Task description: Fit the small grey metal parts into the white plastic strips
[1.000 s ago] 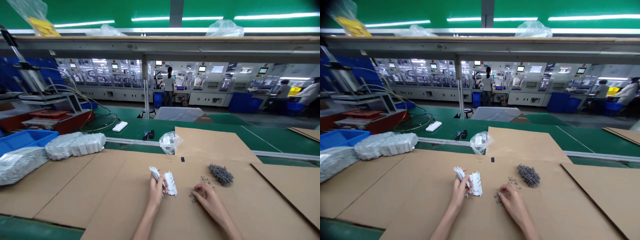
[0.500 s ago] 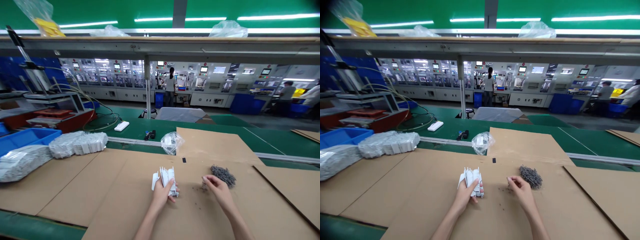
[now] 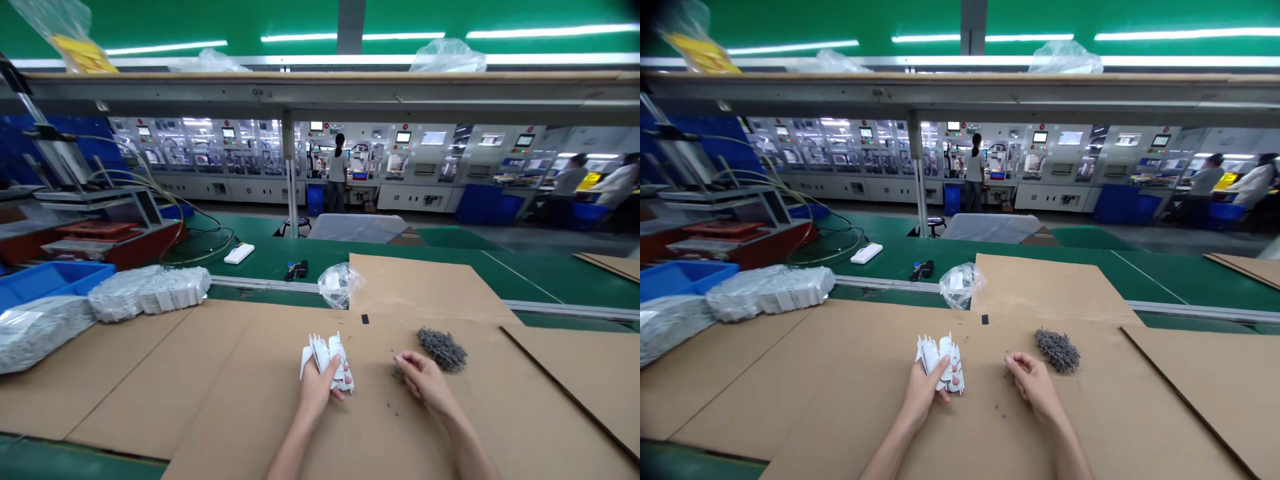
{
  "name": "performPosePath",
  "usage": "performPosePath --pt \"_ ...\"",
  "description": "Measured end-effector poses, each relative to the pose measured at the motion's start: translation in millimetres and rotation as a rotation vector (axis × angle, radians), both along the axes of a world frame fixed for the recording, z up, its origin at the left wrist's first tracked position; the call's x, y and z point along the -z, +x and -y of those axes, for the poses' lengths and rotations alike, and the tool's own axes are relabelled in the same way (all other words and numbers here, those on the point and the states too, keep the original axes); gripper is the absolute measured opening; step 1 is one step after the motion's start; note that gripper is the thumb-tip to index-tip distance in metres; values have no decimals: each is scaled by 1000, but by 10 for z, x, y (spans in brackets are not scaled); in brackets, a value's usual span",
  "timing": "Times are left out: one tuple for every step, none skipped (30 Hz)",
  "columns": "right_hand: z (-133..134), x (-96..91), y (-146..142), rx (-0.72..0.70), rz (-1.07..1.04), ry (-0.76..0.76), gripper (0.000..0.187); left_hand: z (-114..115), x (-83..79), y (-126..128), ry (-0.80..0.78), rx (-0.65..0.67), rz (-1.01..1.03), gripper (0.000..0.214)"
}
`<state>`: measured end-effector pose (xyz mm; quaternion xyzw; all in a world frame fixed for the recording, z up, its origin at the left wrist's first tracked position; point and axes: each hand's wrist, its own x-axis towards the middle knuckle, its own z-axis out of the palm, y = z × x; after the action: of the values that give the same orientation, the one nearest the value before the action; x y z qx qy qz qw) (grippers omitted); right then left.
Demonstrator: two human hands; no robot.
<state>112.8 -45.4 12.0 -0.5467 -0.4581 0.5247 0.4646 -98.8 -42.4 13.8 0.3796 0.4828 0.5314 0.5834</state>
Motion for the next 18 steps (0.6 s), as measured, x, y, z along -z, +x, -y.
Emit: performPosePath --pt "5 -7 10 -4 5 2 28 0 -3 0 -1 -2 -2 39" --pt "7 -9 19 -4 10 7 27 -2 -6 -2 -4 -10 -6 39" --pt "8 -7 26 -10 10 14 27 -4 -10 -5 -8 -20 -11 40" --pt "6 -2 33 -16 5 21 26 -9 -12 -8 -12 -37 -15 40" --pt "1 3 39 -15 -7 24 26 -15 -12 -13 -16 -57 -18 39" --pt "-5 9 46 -10 -27 23 27 -21 -11 -19 -18 -77 -18 39" --pt "-11 14 52 -7 -56 21 27 -28 -7 -23 -19 -94 -16 38" --pt "-18 16 57 -10 -88 19 28 -32 -2 -27 -18 -107 -11 38" --pt "-23 16 62 -11 -113 15 29 -35 3 -29 -16 -114 -5 38" --pt "-26 13 65 -11 -132 11 29 -34 7 -29 -12 -113 2 38" --pt "-25 8 66 -17 -144 5 29 -30 11 -26 -5 -105 9 38" --pt "-21 2 64 -23 -153 -2 28 -24 12 -22 6 -102 15 37" --pt "-12 -5 60 -28 -161 -12 27 -16 13 -17 20 -103 22 37" --pt "1 -12 53 -35 -170 -23 26 -8 12 -12 31 -102 28 36" --pt "15 -18 43 -44 -181 -33 24 -2 12 -9 37 -103 33 36" --pt "30 -22 32 -54 -192 -40 23 1 12 -7 38 -105 36 36" --pt "44 -23 20 -60 -200 -44 23 1 13 -8 35 -107 37 36" --pt "54 -22 8 -60 -203 -44 23 -1 13 -11 29 -104 38 37"
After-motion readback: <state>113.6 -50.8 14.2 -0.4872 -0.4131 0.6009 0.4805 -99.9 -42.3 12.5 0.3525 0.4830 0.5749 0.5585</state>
